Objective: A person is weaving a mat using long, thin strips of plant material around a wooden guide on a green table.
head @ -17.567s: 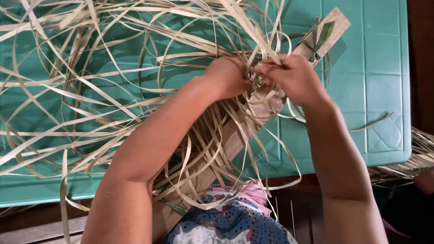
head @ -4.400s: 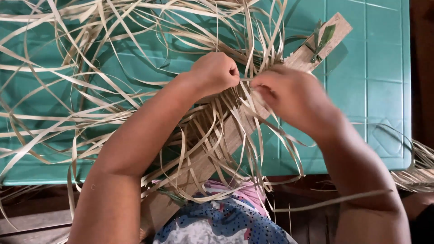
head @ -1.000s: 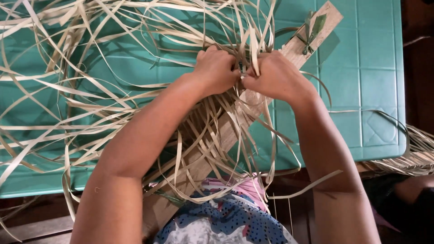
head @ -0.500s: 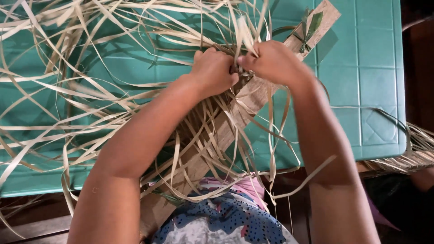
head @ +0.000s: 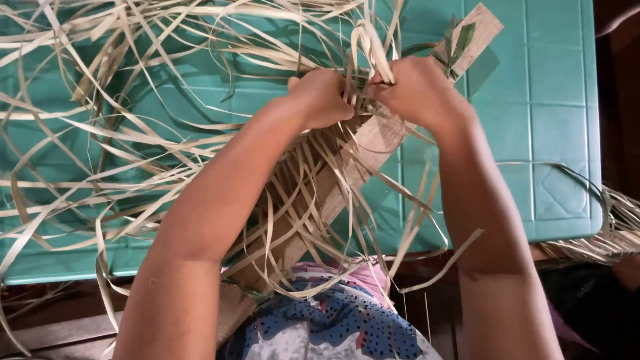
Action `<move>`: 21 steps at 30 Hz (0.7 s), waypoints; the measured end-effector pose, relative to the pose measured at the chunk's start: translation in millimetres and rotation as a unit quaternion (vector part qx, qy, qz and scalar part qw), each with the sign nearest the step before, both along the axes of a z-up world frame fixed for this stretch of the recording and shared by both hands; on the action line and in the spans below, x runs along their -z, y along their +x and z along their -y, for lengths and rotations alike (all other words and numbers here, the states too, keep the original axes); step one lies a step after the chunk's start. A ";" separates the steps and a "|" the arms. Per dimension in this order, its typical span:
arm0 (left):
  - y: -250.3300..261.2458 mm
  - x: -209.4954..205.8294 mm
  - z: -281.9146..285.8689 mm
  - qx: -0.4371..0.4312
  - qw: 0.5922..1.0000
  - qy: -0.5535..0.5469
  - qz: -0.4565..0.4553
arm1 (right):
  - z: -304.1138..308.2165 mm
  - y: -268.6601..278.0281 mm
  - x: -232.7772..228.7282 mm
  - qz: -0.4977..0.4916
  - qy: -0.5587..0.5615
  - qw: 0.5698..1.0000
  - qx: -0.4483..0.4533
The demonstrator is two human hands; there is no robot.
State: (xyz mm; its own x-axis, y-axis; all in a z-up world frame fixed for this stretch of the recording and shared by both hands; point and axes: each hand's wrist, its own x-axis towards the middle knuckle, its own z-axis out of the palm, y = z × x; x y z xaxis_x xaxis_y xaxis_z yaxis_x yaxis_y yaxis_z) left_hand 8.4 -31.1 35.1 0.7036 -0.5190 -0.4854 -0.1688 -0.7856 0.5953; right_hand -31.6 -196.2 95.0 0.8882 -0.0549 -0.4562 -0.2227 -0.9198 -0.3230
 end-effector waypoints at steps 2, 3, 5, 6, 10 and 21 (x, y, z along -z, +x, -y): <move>-0.2 -0.6 -0.8 -0.006 1.000 0.012 0.000 | 0.6 4.7 13.3 0.030 -0.046 0.998 -0.036; 0.2 -0.8 -0.7 -0.005 1.000 0.014 -0.005 | -4.6 4.3 9.8 0.033 -0.043 0.998 -0.031; 0.3 -4.1 -0.9 -0.004 1.000 0.015 -0.008 | -10.0 4.1 3.8 0.037 -0.039 0.998 -0.027; -0.7 -7.1 -1.3 -0.004 1.000 0.016 -0.012 | -10.2 3.9 1.5 0.028 -0.062 0.997 -0.028; -4.1 -21.5 -5.3 -0.010 0.999 0.006 -0.038 | -15.9 5.0 -8.2 -0.003 -0.065 0.998 0.008; 1.6 -14.4 1.5 0.029 0.998 0.037 -0.034 | -9.4 -22.2 4.1 0.104 0.172 0.979 0.025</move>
State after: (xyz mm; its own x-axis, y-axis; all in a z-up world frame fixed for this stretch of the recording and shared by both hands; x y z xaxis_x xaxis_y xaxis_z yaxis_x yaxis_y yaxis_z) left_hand 10.0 -32.6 49.5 0.6374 -0.5192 -0.5694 -0.1774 -0.8180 0.5472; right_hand -53.8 -186.8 90.9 0.9638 0.0245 -0.2656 -0.1616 -0.7385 -0.6546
